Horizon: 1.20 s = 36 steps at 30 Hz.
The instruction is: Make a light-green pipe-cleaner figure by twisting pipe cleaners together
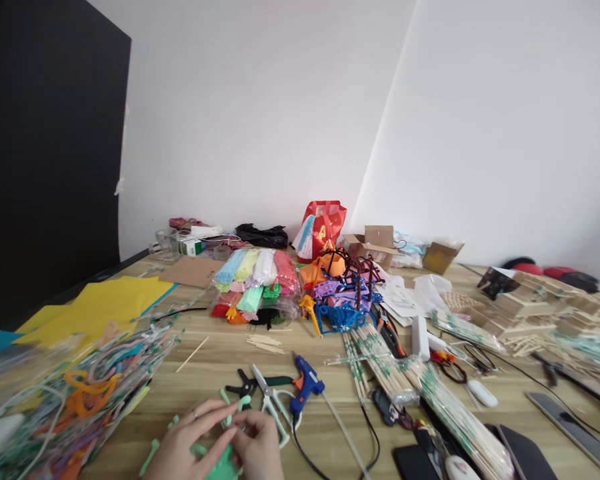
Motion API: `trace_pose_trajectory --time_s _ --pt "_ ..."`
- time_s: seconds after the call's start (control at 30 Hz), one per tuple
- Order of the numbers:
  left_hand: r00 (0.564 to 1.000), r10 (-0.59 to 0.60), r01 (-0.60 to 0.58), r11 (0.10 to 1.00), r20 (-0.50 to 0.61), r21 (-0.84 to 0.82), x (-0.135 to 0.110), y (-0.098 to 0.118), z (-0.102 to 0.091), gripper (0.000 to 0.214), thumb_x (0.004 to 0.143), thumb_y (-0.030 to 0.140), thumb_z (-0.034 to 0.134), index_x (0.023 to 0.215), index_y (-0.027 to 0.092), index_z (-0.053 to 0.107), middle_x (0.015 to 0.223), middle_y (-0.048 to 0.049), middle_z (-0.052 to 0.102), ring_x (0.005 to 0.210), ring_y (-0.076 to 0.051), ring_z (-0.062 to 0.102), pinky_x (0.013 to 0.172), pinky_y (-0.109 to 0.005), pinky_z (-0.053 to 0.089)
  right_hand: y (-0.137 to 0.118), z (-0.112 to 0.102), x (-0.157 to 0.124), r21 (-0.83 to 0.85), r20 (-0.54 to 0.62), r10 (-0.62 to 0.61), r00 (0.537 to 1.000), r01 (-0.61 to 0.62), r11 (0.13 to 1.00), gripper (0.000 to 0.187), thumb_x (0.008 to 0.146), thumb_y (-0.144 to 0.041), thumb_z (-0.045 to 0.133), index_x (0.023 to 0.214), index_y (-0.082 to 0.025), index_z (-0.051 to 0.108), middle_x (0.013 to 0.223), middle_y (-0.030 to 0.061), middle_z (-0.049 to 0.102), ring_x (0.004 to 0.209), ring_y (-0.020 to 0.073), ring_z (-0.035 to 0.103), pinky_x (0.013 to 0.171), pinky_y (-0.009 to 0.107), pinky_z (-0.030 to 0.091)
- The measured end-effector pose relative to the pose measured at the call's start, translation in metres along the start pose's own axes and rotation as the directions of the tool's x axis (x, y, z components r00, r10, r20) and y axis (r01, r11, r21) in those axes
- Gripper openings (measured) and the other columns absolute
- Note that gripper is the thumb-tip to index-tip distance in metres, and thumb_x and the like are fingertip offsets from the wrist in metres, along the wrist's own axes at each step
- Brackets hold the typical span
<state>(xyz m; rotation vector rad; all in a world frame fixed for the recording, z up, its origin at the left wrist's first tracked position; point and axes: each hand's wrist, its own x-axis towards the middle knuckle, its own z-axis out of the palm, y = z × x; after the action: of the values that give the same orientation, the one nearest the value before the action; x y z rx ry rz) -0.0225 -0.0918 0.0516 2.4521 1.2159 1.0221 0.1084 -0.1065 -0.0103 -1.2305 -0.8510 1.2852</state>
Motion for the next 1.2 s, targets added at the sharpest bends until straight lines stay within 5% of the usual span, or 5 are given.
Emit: trace_pose_trajectory --time_s 0.4,0.83,1.2 --pt "0.997 -0.034 0.026 0.993 -0.071 -0.119 0.001 -0.015 0.01 0.023 0.083 0.035 0.05 0.084 0.027 0.072 0.081 -0.0017 0.074 0.07 -0.014 0.069 0.065 -0.015 0.054 -0.004 0.001 -0.001 -0.087 0.031 -0.019 0.999 0.022 0.996 0.055 0.05 -0.064 0.07 0.065 -0.011 0.066 0.047 -0.0011 0.052 0.033 0.0049 0.038 0.032 0.017 0.029" --pt "0.996 -0.088 0.088 0.975 0.009 -0.203 0.005 -0.011 0.009 0.02 0.079 0.032 0.055 0.075 0.027 0.074 0.074 -0.0025 0.073 0.066 -0.015 0.068 0.063 -0.017 0.055 -0.001 0.001 0.002 -0.09 0.006 -0.031 0.999 0.032 0.995 0.055 0.048 -0.063 0.071 0.065 -0.011 0.067 0.048 -0.0005 0.053 0.034 0.005 0.037 0.033 0.017 0.028" --pt "0.938 -0.302 0.346 0.823 0.169 -0.45 0.004 -0.01 0.007 0.025 0.077 0.041 0.055 0.087 0.027 0.073 0.087 -0.0009 0.074 0.08 -0.017 0.069 0.07 -0.02 0.054 -0.007 -0.002 0.001 -0.094 0.044 -0.039 0.998 0.043 0.995 0.054 0.053 -0.062 0.069 0.069 -0.011 0.07 0.049 0.0004 0.055 0.036 0.0054 0.039 0.035 0.018 0.028"
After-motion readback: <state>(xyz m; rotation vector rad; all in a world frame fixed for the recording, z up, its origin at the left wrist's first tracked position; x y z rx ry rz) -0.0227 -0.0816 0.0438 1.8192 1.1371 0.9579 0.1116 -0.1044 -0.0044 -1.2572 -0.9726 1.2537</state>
